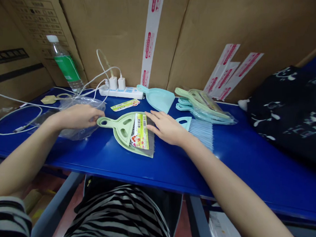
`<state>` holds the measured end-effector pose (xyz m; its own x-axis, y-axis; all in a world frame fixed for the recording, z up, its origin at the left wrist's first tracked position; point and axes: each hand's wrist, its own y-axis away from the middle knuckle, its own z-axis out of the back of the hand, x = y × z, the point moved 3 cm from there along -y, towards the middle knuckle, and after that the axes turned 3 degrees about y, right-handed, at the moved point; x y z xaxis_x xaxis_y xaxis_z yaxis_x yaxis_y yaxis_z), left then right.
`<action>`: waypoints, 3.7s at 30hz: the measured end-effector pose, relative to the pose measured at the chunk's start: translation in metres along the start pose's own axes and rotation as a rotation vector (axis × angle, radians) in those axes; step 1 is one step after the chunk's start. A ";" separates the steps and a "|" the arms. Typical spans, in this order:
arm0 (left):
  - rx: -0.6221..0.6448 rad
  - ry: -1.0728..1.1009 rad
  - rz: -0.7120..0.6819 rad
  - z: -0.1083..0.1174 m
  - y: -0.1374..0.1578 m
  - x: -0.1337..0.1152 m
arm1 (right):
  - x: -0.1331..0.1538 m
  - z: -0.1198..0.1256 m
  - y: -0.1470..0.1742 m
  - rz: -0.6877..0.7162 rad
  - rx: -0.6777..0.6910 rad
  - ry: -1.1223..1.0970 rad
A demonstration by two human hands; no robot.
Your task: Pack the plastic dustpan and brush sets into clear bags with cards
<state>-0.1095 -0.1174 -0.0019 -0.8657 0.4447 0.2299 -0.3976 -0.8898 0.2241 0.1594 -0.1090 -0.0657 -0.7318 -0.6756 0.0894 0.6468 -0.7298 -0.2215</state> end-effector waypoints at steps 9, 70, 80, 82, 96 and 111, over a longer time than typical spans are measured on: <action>-0.030 0.068 -0.111 -0.003 0.000 -0.002 | -0.011 -0.008 -0.008 -0.034 -0.074 -0.053; -0.050 0.098 -0.088 -0.008 -0.004 -0.023 | -0.012 0.000 0.001 -0.453 0.106 -1.162; -0.146 0.274 -0.168 -0.012 -0.007 -0.016 | -0.011 0.016 0.003 -0.649 -0.018 -1.318; -0.159 0.327 -0.171 -0.013 -0.007 -0.014 | -0.014 0.019 0.003 -0.665 -0.042 -1.323; -0.189 0.159 0.156 -0.005 -0.002 -0.009 | -0.020 0.016 0.003 -0.684 -0.109 -1.293; -0.154 0.226 0.080 -0.006 -0.004 -0.022 | -0.007 0.013 0.002 -0.635 -0.038 -1.312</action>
<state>-0.0905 -0.1242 -0.0141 -0.9353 0.3534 0.0201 -0.3516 -0.9340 0.0636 0.1683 -0.1068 -0.0538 -0.1550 0.1296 0.9794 0.2746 -0.9466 0.1687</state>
